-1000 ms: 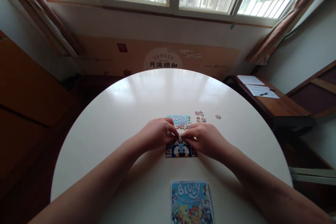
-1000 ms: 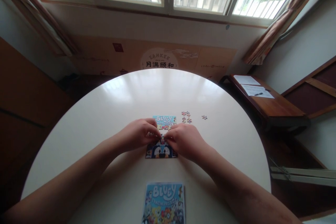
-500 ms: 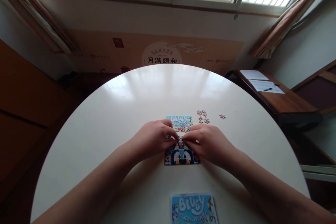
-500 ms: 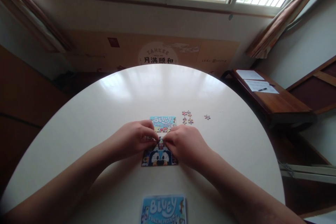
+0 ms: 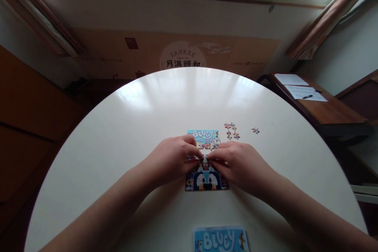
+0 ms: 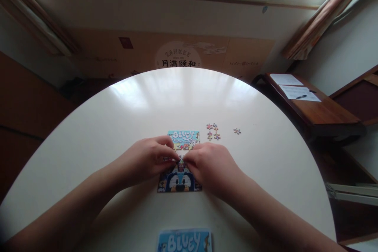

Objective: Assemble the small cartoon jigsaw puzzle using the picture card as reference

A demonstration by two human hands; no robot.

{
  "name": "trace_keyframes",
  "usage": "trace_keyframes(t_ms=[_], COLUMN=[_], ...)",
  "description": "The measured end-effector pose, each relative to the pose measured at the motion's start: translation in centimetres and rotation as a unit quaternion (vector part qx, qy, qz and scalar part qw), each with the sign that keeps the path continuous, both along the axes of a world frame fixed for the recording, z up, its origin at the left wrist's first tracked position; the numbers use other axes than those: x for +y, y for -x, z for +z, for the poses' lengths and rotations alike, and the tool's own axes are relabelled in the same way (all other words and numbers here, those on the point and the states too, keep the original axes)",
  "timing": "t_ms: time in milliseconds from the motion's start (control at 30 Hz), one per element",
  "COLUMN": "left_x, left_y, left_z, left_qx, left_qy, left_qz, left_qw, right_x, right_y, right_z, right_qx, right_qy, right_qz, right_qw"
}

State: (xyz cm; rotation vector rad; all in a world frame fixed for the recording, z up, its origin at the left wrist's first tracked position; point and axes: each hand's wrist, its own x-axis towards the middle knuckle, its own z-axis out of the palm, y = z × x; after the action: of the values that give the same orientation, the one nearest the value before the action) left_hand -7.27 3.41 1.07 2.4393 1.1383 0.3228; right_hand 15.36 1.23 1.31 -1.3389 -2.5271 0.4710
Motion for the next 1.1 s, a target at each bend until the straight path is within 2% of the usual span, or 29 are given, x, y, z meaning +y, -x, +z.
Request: trace_keyframes(t_ms=[167,333,667,833,1100], left_x=[-0.2,-0.1,-0.1,-0.3,-0.2], left_y=[-0.2,-0.2,0.0,-0.2,-0.3], left_z=[0.5,0.4,0.4,0.6,0.8], left_qx=[0.023,0.025,0.037,0.057,0.060], left_qy=[-0.001,-0.004,-0.037,-0.066,-0.059], left_qz=[0.011,0.001,-0.004,-0.008,-0.029], left_qw=[1.000,1.000,0.999,0.996,0.996], right_x=[0.2,0.1,-0.2,-0.7,-0.9], right_y=[-0.3,-0.3,0.3,0.7,0.8], right_z=[-0.3,-0.3,0.4,0.8,0.7], right_qx=[-0.003,-0.011,-0.033,-0.058,-0.045], right_qy=[-0.003,0.007,0.023,0.008,-0.018], right_qz=[-0.011,-0.008,-0.024,-0.018,-0.005], right_qw=[1.000,1.000,0.999,0.998,0.999])
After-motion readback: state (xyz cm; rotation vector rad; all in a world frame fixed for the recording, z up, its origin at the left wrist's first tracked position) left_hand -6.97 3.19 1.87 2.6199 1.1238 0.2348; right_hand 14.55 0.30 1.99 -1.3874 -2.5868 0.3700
